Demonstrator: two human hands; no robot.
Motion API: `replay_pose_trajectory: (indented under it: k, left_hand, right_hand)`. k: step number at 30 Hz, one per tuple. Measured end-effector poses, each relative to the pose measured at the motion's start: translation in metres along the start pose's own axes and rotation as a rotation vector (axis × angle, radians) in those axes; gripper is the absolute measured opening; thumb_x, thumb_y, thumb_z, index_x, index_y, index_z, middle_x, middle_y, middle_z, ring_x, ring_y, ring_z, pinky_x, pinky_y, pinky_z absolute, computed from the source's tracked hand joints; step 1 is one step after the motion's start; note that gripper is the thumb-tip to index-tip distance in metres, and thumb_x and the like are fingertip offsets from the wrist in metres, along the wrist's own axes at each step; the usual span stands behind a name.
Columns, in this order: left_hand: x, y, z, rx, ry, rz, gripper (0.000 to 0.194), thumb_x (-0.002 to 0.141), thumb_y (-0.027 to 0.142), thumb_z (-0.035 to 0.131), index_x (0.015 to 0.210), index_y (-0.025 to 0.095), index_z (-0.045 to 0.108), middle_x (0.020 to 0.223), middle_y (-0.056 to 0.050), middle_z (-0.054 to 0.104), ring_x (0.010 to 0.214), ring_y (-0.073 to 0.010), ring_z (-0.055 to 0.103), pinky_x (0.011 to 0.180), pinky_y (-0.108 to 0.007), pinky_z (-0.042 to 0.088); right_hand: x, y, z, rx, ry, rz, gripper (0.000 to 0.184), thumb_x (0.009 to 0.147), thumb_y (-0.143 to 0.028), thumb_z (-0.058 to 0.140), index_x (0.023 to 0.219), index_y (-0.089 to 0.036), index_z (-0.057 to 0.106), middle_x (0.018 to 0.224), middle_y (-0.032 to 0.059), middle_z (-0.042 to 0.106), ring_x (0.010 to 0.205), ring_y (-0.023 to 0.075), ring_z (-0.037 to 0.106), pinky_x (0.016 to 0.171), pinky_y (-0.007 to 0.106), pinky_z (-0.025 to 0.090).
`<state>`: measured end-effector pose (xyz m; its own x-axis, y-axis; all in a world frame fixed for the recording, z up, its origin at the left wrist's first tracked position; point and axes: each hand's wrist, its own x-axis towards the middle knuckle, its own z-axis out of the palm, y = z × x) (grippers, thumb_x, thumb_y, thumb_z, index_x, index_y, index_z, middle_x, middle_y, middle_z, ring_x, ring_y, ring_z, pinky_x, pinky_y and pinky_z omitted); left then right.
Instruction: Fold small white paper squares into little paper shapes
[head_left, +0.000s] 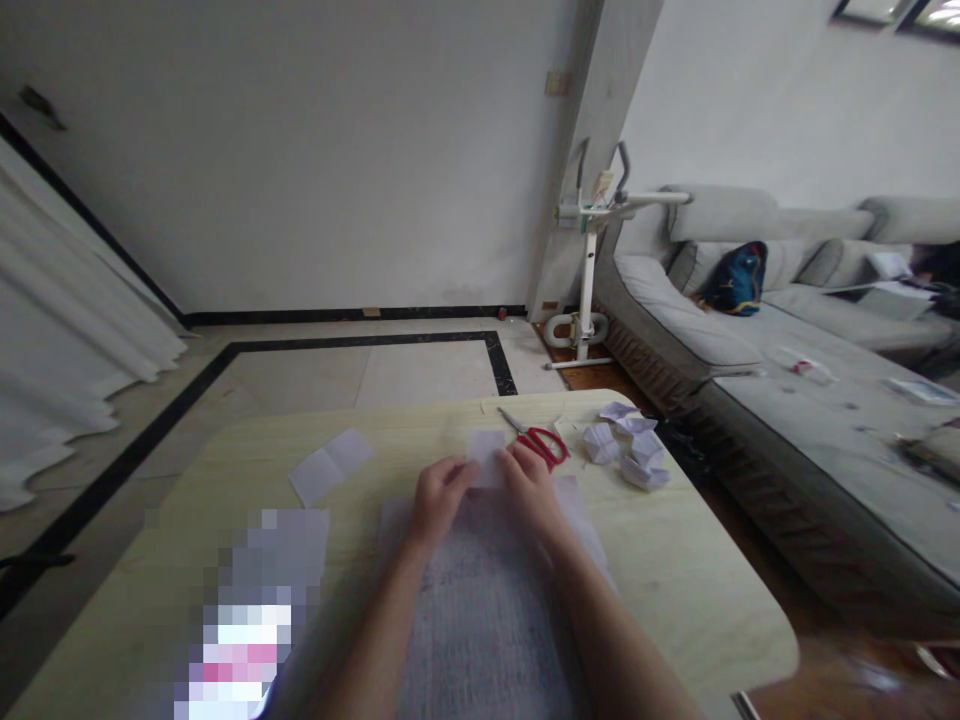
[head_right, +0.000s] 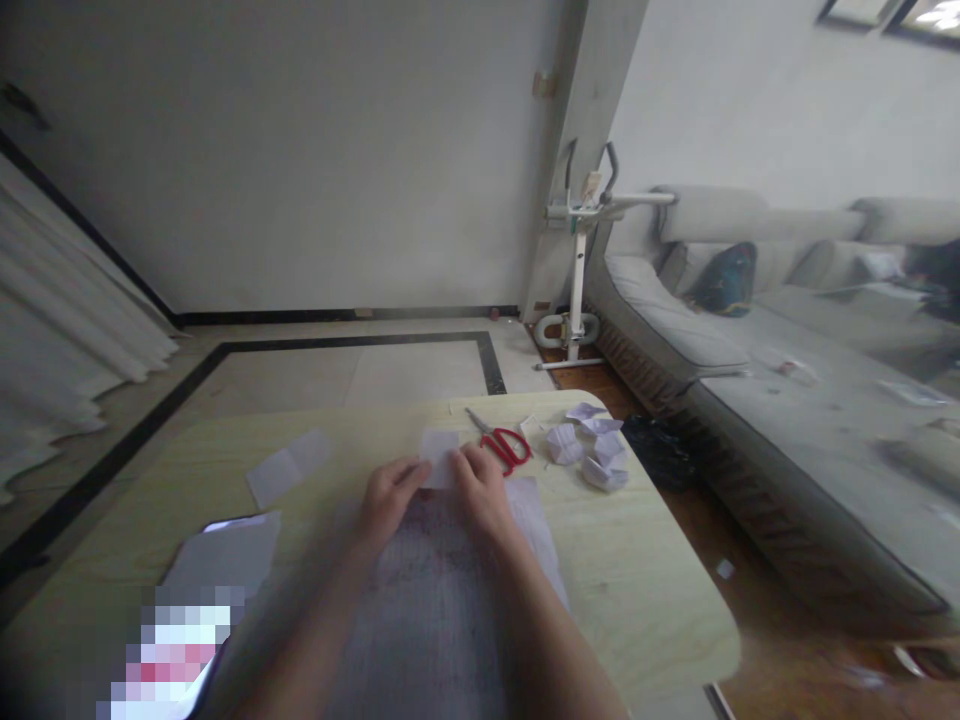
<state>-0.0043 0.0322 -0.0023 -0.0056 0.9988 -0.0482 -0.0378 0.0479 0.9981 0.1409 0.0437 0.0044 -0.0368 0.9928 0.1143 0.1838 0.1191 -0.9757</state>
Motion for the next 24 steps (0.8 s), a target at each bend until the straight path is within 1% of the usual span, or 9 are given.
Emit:
replay_pose_trajectory:
  k: [3, 5, 8, 10, 13, 15, 21, 24]
  left_hand:
    - [0.000, 0.002, 0.000, 0.006, 0.008, 0.022, 0.025, 0.074, 0.040, 0.064, 0.072, 0.014, 0.065, 0.068, 0.000, 0.062, 0.065, -0.0158, 0.057, 0.059, -0.023, 0.046]
    - [0.000, 0.003, 0.000, 0.031, 0.045, 0.061, 0.024, 0.075, 0.039, 0.063, 0.075, 0.015, 0.066, 0.069, 0.000, 0.062, 0.065, -0.0147, 0.056, 0.059, -0.021, 0.044]
    - [0.001, 0.005, -0.001, 0.089, 0.141, 0.104, 0.026, 0.076, 0.039, 0.062, 0.066, 0.015, 0.061, 0.060, 0.003, 0.055, 0.058, -0.0122, 0.049, 0.054, -0.020, 0.038]
    - [0.001, 0.005, -0.001, 0.133, 0.185, 0.125, 0.029, 0.075, 0.038, 0.063, 0.059, 0.015, 0.057, 0.055, 0.004, 0.049, 0.055, -0.0110, 0.045, 0.052, -0.019, 0.035]
    - [0.001, 0.007, -0.001, 0.140, 0.169, 0.132, 0.027, 0.075, 0.037, 0.063, 0.059, 0.015, 0.059, 0.056, 0.004, 0.049, 0.057, -0.0112, 0.044, 0.053, -0.019, 0.036]
    - [0.001, 0.009, -0.001, 0.121, 0.148, 0.115, 0.025, 0.074, 0.036, 0.063, 0.061, 0.015, 0.061, 0.057, 0.003, 0.051, 0.058, -0.0117, 0.046, 0.054, -0.020, 0.036]
    - [-0.001, 0.012, 0.000, 0.080, 0.154, 0.054, 0.029, 0.071, 0.039, 0.064, 0.056, 0.015, 0.057, 0.054, 0.005, 0.047, 0.054, -0.0106, 0.042, 0.049, -0.019, 0.033]
    - [-0.001, 0.011, 0.000, 0.065, 0.157, 0.037, 0.029, 0.071, 0.040, 0.065, 0.057, 0.015, 0.058, 0.055, 0.005, 0.048, 0.054, -0.0106, 0.043, 0.050, -0.020, 0.034]
  right_hand:
    - [-0.001, -0.002, -0.002, -0.029, -0.011, -0.023, 0.030, 0.084, -0.037, 0.047, 0.061, -0.020, 0.039, 0.060, -0.0029, 0.039, 0.059, 0.0129, 0.039, 0.052, 0.024, 0.030]
    - [-0.002, -0.004, -0.003, -0.054, -0.063, -0.040, 0.029, 0.084, -0.036, 0.046, 0.061, -0.020, 0.039, 0.060, -0.0029, 0.039, 0.059, 0.0127, 0.039, 0.052, 0.023, 0.030]
    - [-0.003, -0.005, -0.002, -0.102, -0.154, -0.037, 0.029, 0.084, -0.033, 0.046, 0.059, -0.020, 0.038, 0.059, -0.0034, 0.039, 0.058, 0.0124, 0.039, 0.051, 0.023, 0.030]
    - [-0.004, -0.006, 0.000, -0.115, -0.146, -0.036, 0.027, 0.083, -0.033, 0.048, 0.060, -0.019, 0.040, 0.059, -0.0034, 0.040, 0.058, 0.0125, 0.040, 0.052, 0.023, 0.031]
    - [-0.003, -0.006, 0.003, -0.113, -0.066, -0.055, 0.023, 0.082, -0.034, 0.051, 0.065, -0.018, 0.046, 0.062, -0.0023, 0.045, 0.060, 0.0133, 0.043, 0.054, 0.024, 0.033]
    - [-0.002, -0.005, 0.003, -0.124, -0.046, -0.068, 0.023, 0.082, -0.033, 0.051, 0.065, -0.018, 0.047, 0.062, -0.0017, 0.046, 0.061, 0.0135, 0.043, 0.054, 0.024, 0.033]
    - [-0.001, -0.005, 0.000, -0.097, -0.096, -0.066, 0.025, 0.084, -0.034, 0.050, 0.064, -0.019, 0.045, 0.060, -0.0026, 0.043, 0.060, 0.0130, 0.041, 0.052, 0.023, 0.032]
    - [-0.001, -0.005, 0.000, -0.074, -0.107, -0.059, 0.027, 0.083, -0.036, 0.051, 0.063, -0.019, 0.044, 0.059, -0.0030, 0.042, 0.058, 0.0127, 0.041, 0.051, 0.023, 0.032]
